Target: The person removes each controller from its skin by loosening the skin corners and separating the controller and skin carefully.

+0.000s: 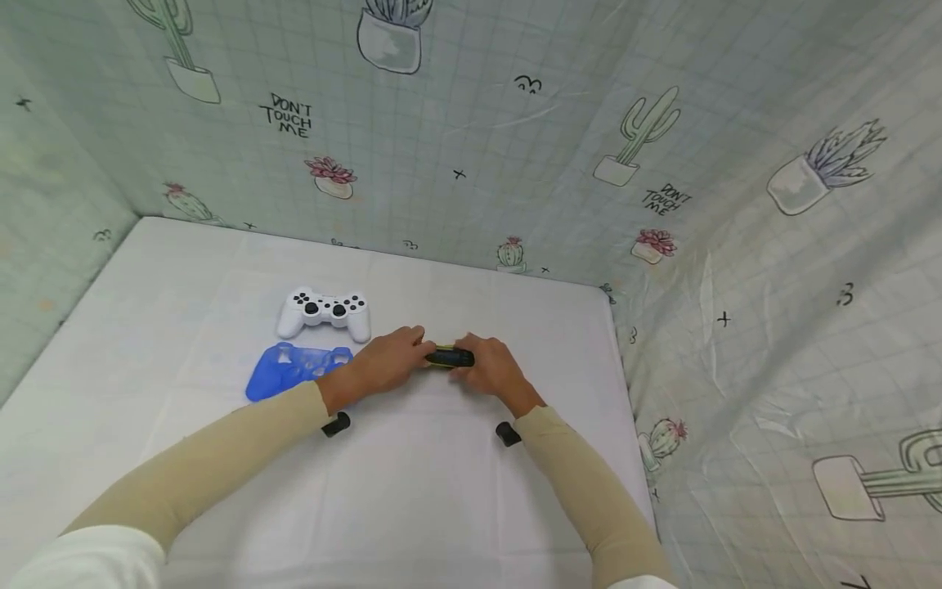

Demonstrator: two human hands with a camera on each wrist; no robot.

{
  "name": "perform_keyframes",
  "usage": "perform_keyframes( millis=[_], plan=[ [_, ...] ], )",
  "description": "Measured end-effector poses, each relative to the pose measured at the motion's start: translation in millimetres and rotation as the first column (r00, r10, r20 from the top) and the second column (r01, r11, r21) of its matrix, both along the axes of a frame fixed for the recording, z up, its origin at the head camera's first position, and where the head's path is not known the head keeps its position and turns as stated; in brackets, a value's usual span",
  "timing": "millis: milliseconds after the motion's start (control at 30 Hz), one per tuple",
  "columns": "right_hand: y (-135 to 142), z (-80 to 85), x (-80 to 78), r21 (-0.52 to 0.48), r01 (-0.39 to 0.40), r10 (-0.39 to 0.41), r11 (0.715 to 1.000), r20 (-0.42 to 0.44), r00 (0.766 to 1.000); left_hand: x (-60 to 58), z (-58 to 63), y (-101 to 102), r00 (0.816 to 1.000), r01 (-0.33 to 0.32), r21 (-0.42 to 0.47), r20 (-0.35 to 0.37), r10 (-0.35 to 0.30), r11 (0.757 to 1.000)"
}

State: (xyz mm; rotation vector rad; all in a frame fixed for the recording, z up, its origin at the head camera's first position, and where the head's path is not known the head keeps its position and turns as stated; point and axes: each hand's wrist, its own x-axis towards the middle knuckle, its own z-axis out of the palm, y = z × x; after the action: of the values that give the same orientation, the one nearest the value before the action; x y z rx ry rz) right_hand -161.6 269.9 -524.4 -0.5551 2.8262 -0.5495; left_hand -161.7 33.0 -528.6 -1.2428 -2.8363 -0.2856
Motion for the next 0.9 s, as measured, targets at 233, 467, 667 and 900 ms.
perform_keyframes(
  millis=[233,467,667,900],
  plan=[
    [2.3,-3.0,-0.3,-0.008,-0.005,0.005,1.000,-0.010,1.000,6.4,-0.7,6.1,0.990,0.025,-0.061,-0.138,-0.033,0.998],
    [4.3,-4.2,-0.6,-0.017,0.002,-0.002,1.000,-0.019,1.000,10.5,-5.3,5.6,0.984,-0.027,-0.064,-0.177,0.015,0.998],
    [3.0,-1.1,-1.0,0.000,0.009,-0.009,1.000,0.009,1.000,6.8,-3.8,-18.6,0.995,-0.035,0.014,-0.093,0.037,0.999],
    [-2.5,-0.2,-3.9,0.036,0.013,-0.013,0.999,0.015,1.000,0.1,-11.0,-37.7,0.985,-0.152,0.122,0.102,0.140,0.981]
  ],
)
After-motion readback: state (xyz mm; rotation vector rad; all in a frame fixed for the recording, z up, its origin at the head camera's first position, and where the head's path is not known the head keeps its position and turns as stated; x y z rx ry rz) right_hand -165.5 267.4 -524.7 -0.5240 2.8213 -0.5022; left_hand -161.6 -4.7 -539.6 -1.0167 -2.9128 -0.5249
